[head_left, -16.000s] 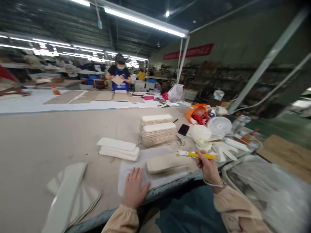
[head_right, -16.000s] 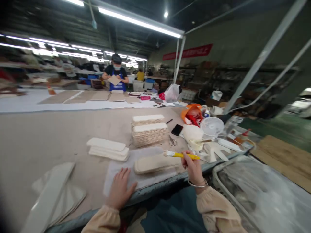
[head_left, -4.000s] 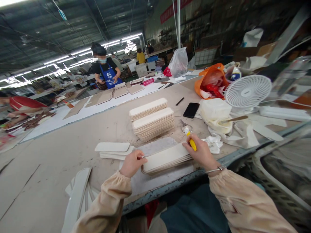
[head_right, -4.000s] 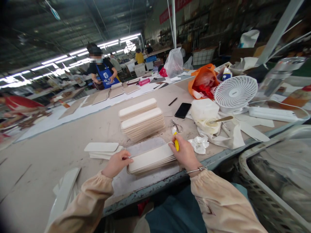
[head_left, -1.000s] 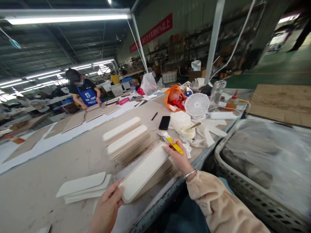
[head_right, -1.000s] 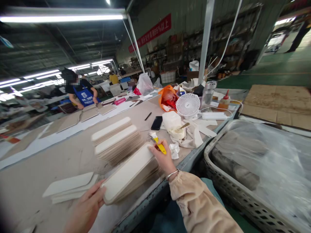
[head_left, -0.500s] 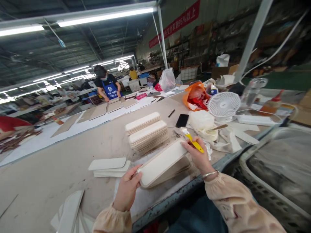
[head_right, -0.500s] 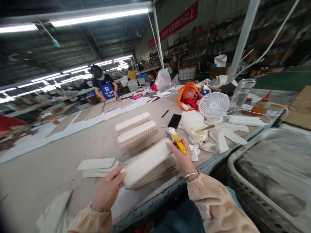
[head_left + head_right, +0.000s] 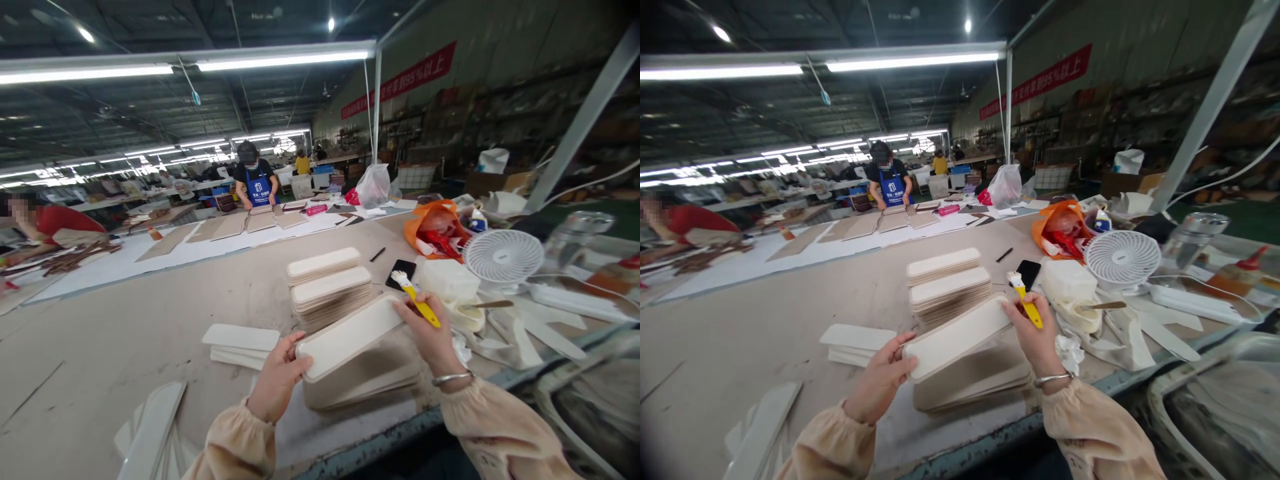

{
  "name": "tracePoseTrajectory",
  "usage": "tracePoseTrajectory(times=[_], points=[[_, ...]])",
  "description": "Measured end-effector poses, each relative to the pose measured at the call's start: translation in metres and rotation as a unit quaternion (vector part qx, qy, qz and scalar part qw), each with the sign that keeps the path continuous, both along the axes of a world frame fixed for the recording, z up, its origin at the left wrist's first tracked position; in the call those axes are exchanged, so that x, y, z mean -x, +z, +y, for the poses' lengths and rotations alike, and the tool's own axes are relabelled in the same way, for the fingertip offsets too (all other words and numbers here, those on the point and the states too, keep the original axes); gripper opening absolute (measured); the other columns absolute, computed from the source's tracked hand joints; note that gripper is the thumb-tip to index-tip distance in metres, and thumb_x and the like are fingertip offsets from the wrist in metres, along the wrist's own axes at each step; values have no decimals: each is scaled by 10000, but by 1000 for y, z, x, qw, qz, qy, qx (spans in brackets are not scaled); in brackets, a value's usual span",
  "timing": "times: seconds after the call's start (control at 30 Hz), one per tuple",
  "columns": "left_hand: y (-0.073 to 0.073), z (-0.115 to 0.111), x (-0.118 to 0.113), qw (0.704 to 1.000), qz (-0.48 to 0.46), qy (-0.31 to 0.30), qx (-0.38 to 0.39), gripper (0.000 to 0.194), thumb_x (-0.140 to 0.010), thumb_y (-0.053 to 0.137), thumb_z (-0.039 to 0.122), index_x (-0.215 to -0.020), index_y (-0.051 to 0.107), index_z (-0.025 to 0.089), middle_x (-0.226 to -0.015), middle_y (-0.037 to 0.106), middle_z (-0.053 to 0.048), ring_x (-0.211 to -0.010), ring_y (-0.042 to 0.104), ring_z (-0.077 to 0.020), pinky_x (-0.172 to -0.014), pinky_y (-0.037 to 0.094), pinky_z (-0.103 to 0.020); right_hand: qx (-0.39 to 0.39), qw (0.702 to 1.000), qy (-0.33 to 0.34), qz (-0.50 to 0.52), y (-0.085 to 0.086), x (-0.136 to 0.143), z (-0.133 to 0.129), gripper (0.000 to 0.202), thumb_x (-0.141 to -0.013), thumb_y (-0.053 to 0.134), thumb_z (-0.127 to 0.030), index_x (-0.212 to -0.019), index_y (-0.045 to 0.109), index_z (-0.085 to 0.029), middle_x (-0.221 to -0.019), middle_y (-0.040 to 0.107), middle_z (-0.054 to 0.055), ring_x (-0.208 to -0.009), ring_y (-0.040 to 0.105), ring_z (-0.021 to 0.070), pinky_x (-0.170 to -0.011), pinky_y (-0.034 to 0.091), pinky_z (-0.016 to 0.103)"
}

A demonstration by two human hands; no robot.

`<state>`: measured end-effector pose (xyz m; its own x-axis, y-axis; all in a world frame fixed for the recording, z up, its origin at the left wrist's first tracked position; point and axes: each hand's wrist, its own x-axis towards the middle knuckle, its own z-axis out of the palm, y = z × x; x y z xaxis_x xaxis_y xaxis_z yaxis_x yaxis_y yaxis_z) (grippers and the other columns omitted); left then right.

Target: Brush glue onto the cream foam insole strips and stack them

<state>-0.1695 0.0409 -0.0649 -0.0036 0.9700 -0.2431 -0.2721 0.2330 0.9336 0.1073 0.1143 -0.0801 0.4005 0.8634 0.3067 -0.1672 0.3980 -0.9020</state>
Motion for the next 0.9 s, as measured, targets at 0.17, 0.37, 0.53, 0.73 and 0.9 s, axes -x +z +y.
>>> tracePoseTrajectory(times=[0.17, 0.37, 0.53, 0.73, 0.9], points=[[9, 26, 9, 998, 47, 33, -36, 636, -562, 765, 247, -1152, 549, 148, -952, 643, -53, -847, 594, -171, -738, 456, -285, 0, 999, -11, -48, 8, 7, 28, 431, -614, 780, -363, -851, 443, -238, -767, 591, -34, -652, 543, 129, -615, 454, 257], [32, 99, 22, 982, 140, 109, -63, 737, -543, 741, 215, -1222, 481, 100, -815, 592, -22, -717, 578, -148, -650, 445, -275, 22, 988, -63, -136, 16, 16, 85, 438, -598, 755, -416, -856, 452, -232, -765, 604, -27, -638, 559, 141, -639, 459, 285], [31, 143, 26, 957, 233, 151, -84, 722, -553, 733, 182, -1228, 480, 137, -817, 590, -12, -731, 591, -148, -706, 446, -287, 58, 974, -80, -202, 20, 23, 115, 423, -591, 720, -444, -849, 461, -230, -779, 624, -11, -644, 586, 161, -672, 461, 315], [21, 156, 26, 929, 320, 160, -91, 784, -550, 726, 158, -1278, 436, 131, -966, 603, -56, -729, 584, -158, -762, 436, -312, 74, 960, -94, -255, 14, 32, 138, 333, -626, 655, -398, -838, 457, -236, -782, 641, -2, -685, 599, 186, -733, 461, 352], [15, 160, 24, 882, 432, 141, -121, 692, -606, 694, 186, -1251, 465, 87, -1070, 584, -132, -668, 565, -152, -782, 442, -345, 86, 939, -99, -316, 9, 29, 147, 279, -659, 643, -335, -854, 468, -241, -827, 656, 9, -715, 608, 203, -745, 451, 361]])
